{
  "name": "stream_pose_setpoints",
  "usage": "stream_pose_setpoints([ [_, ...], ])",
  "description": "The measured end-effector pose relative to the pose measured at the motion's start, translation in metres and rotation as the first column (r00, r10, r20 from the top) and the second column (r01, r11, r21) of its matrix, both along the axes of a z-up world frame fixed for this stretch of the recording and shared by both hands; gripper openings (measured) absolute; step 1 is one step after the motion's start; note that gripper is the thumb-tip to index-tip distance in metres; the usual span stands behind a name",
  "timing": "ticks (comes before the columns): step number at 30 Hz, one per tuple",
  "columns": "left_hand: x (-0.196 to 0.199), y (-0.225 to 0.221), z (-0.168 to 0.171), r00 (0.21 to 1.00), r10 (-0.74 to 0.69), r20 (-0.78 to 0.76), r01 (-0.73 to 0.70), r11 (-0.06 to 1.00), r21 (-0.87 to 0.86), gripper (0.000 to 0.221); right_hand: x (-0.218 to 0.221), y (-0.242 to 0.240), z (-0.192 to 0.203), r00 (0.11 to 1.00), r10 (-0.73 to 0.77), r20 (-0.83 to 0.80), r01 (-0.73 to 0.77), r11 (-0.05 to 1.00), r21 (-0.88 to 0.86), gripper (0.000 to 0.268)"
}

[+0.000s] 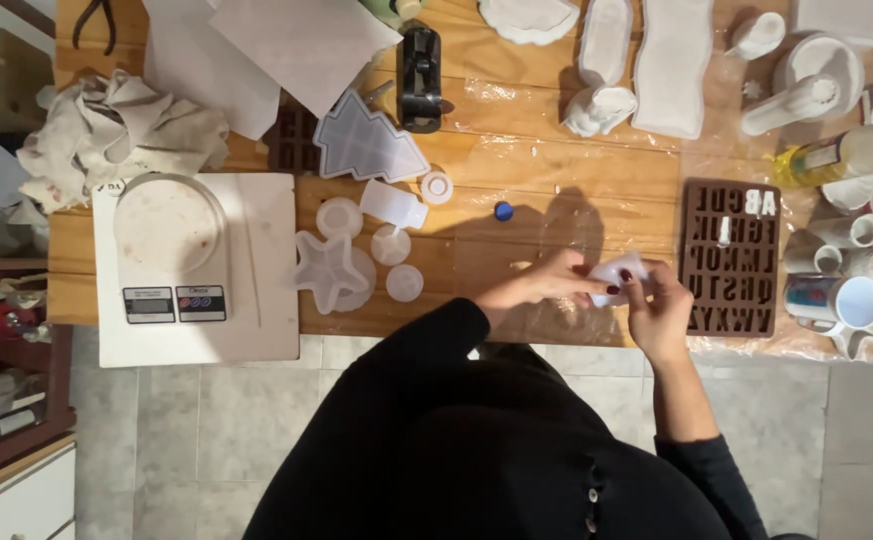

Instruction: Removing hardened white items from silicone molds.

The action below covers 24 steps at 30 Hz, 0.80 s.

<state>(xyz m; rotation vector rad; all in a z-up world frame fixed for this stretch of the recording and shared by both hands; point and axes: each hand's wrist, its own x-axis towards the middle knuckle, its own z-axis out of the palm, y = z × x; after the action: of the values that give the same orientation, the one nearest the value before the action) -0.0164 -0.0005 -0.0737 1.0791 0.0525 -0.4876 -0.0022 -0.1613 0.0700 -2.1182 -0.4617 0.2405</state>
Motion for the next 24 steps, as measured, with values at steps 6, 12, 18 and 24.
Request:
stream_pose_setpoints([
  [6, -0.001, 0.006, 0.043, 0.766, 0.304, 0.567, -0.574, 0.721, 0.389, 0.044, -0.001, -0.009, -0.038, 0.96, -0.271, 0.063, 0.254, 0.946, 0.199, 0.009],
  [12, -0.063, 0.051, 0.081, 0.401, 0.084, 0.912, -0.806, 0.506, 0.308, 0.09, -0.019, 0.042, -0.029, 0.954, 0.045, -0.295, 0.026, 0.972, 0.233, 0.017],
  [18, -0.171, 0.165, 0.109, 0.651, 0.334, 0.682, -0.714, -0.037, 0.699, 0.046, -0.01, 0.075, -0.026, 0.975, 0.124, -0.182, -0.02, 0.872, 0.49, 0.024],
  [24, -0.187, 0.201, 0.101, 0.746, 0.198, 0.636, -0.575, -0.29, 0.765, 0.085, -0.006, 0.063, -0.062, 0.97, 0.116, -0.215, -0.03, 0.93, 0.366, 0.023],
])
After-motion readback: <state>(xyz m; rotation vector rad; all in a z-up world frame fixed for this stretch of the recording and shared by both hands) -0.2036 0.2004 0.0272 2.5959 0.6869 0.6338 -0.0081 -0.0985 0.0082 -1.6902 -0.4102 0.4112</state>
